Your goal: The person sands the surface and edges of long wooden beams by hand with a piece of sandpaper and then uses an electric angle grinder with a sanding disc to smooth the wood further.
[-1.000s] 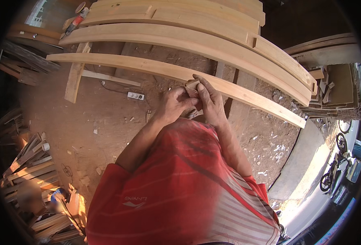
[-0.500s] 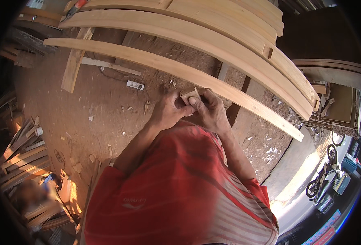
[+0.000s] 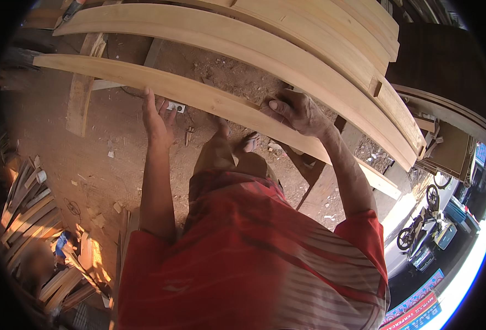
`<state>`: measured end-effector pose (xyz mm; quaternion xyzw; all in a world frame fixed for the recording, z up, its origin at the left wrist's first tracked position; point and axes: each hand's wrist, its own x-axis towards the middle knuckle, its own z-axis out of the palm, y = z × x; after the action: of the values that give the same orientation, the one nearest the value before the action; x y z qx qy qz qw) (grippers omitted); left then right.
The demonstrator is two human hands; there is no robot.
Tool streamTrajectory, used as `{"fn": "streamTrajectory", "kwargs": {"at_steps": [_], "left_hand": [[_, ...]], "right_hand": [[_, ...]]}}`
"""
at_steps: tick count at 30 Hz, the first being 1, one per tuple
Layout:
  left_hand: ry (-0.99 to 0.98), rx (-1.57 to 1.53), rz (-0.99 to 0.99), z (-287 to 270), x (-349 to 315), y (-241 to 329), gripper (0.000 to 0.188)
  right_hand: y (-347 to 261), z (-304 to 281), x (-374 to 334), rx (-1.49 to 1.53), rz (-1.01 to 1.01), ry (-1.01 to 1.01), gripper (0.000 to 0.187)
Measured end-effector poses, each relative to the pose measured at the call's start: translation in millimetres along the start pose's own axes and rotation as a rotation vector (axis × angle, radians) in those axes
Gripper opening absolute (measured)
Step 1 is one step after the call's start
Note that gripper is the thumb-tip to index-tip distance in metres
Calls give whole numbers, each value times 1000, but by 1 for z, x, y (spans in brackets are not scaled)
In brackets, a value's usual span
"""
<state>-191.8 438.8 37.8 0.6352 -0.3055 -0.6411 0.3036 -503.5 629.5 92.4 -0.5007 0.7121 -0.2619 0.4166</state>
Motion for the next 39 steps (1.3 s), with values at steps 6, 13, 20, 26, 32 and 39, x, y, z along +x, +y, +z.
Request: {"fn": "streamTrajectory", "kwargs": {"at_steps": [6,13,20,26,32,39], "left_hand": [[-77,-147,38,16,54,4,97],[-59,-218,158,11,62,-22,89],[-22,-114,141,20,57,-4,89],[-10,-122,227,21,56,-26,92],[-51,-124,146,11,55,-32,93],[-121,-138,290,19,51,-11,88]], "right_hand": [[33,31,46,-128,-614,-41,31],[-17,77,119,33,-463,-128,25],[-73,139,220,-122,-682,68,32],[-59,78,149,59,-202,-261,34],[-114,176,292,-25,-419,-147,28],[-123,145,267,167,-141,-279,40]]}}
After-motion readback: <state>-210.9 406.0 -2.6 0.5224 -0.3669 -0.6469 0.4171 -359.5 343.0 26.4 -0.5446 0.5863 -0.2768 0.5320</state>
